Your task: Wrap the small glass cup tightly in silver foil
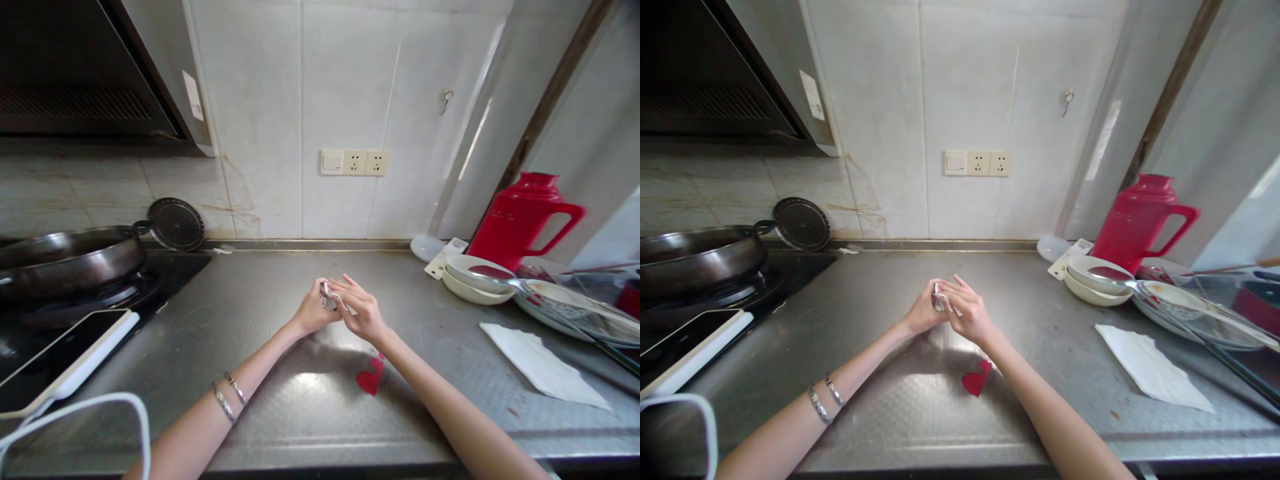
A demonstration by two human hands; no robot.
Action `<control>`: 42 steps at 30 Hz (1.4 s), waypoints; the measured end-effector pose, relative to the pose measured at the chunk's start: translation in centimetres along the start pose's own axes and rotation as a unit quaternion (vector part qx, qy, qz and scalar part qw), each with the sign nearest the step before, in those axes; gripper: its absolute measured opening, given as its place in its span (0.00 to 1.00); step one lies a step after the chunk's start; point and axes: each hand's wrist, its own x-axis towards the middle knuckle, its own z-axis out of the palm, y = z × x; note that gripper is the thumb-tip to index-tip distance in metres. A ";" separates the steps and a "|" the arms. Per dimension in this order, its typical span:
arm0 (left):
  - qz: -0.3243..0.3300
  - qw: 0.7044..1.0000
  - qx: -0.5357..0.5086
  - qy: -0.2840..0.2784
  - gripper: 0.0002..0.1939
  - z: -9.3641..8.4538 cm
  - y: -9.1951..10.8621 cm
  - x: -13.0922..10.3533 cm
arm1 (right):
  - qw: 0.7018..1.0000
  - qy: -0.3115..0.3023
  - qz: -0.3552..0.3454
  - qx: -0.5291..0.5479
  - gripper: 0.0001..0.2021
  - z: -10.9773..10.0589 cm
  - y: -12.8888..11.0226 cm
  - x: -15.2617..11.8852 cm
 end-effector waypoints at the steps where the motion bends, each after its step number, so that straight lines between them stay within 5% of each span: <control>1: 0.000 1.000 0.001 -0.004 0.34 -0.1 -0.2 0.1 | 1.000 -0.009 -0.013 0.003 0.14 0.2 -0.2 -0.1; 5: -0.013 0.999 -0.036 -0.004 0.35 -0.3 -0.6 0.4 | 0.999 -0.020 -0.023 0.011 0.17 0.6 -0.7 -0.2; 10: -0.044 0.992 -0.121 0.011 0.30 -0.6 0.6 0.2 | 0.990 0.103 0.100 0.007 0.15 0.7 0.5 -0.2; 13: -0.070 0.989 -0.133 -0.007 0.30 -0.8 1.3 0.0 | 0.985 0.109 0.132 0.021 0.14 0.9 0.9 -0.3; 23: -0.065 0.988 -0.136 -0.018 0.30 -0.8 0.4 0.2 | 1.000 0.015 0.010 0.007 0.19 0.8 0.5 -0.7; 30: -0.055 0.987 -0.137 -0.055 0.29 -0.3 1.2 -0.3 | 0.996 0.079 0.050 0.000 0.18 0.7 1.3 -0.8; 38: -0.076 0.989 -0.125 -0.036 0.32 -0.7 1.6 -0.1 | 0.998 0.010 -0.050 -0.036 0.24 0.0 0.5 -0.8; 42: -0.074 0.989 -0.126 -0.037 0.28 -0.5 2.0 -0.1 | 0.999 0.029 -0.030 -0.026 0.22 0.0 0.9 -0.7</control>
